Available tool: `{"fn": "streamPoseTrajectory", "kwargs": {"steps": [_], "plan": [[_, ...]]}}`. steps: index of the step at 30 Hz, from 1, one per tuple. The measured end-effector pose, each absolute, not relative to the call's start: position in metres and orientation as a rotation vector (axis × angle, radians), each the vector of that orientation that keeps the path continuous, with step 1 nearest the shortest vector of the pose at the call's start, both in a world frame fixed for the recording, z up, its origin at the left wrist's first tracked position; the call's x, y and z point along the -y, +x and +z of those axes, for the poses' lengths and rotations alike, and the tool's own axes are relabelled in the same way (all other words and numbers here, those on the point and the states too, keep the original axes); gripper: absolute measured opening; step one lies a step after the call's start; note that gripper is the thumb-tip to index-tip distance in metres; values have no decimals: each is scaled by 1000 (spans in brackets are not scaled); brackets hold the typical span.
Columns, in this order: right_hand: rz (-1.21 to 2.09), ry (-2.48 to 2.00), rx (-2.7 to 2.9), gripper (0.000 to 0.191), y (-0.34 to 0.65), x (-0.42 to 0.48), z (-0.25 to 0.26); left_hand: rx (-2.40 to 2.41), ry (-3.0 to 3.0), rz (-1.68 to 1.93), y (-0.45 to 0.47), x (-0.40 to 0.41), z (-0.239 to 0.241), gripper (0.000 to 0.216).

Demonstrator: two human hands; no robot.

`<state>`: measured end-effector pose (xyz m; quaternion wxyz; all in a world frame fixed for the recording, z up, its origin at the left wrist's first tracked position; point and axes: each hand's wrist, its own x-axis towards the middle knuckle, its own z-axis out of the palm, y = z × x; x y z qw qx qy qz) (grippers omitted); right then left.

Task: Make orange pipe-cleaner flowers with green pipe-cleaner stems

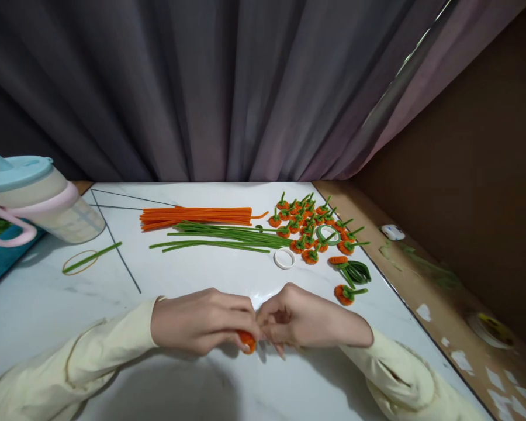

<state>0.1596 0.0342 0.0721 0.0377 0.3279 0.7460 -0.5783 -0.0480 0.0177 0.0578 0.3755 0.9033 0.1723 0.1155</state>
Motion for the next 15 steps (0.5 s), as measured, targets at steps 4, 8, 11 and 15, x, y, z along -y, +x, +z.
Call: {"fn": "streamPoseTrajectory", "kwargs": {"steps": [4, 8, 11, 15], "plan": [[-2001, 867, -2072, 17, 164, -41, 66, -472, 2578, 203, -49, -11, 60, 31], [-1920, 891, -2209, 16, 164, -38, 67, -473, 2458, 234, -50, -12, 62, 33], [-1838, 824, -2360, 18, 163, -34, 72, -437, 2174, 265, -47, -14, 64, 25], [-1668, 689, -2612, 20, 161, -27, 77, -500, 1859, 325, -43, -13, 63, 20]]}}
